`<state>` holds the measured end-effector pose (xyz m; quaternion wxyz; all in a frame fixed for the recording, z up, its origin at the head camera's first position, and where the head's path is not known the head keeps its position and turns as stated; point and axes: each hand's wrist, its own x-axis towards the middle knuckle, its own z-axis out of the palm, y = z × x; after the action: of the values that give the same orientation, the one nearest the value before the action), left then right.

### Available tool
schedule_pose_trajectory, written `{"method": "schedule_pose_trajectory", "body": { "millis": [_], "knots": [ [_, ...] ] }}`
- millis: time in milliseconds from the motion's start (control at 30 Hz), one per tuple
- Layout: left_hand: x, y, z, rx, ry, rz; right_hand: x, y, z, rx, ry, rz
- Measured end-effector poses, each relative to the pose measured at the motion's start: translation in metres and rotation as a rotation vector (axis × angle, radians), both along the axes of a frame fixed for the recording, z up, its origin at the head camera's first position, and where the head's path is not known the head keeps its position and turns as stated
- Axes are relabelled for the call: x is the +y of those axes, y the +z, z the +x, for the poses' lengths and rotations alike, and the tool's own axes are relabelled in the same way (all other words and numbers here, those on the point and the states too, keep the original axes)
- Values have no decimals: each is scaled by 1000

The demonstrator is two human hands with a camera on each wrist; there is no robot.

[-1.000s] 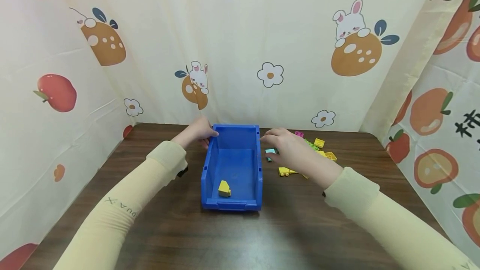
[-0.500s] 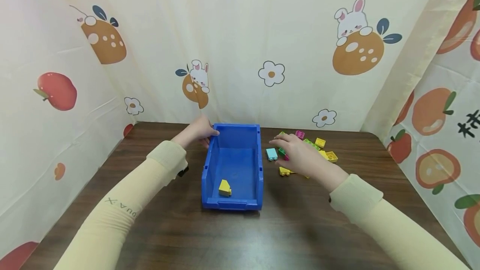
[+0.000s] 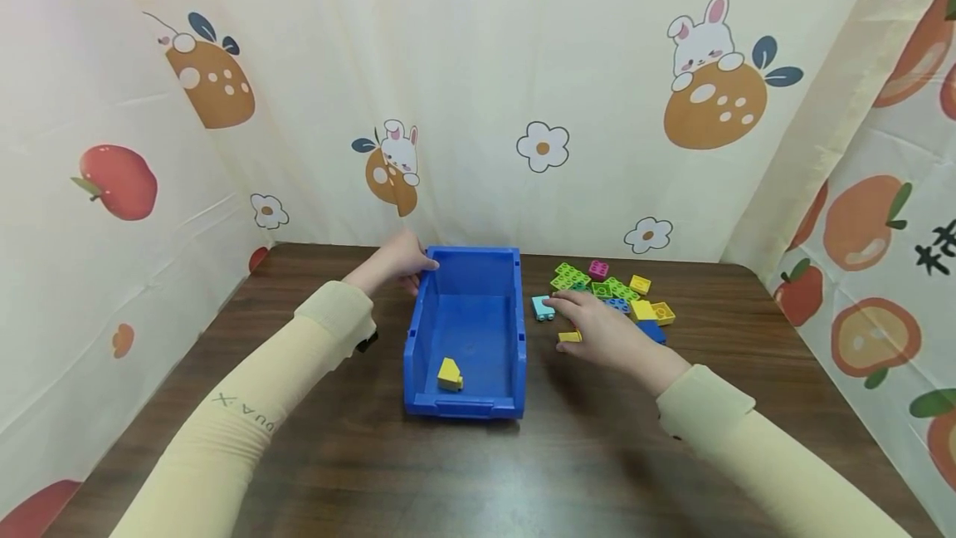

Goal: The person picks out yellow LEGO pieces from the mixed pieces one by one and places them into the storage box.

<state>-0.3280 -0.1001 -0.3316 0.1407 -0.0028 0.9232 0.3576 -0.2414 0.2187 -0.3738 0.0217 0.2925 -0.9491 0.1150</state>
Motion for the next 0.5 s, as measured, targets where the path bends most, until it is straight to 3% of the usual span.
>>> {"method": "schedule_pose_trajectory", "body": {
  "millis": [500],
  "knots": [
    [0,-1,1,18,-8,-12,9,-32,-11,-31,38,34]
  ]
}}
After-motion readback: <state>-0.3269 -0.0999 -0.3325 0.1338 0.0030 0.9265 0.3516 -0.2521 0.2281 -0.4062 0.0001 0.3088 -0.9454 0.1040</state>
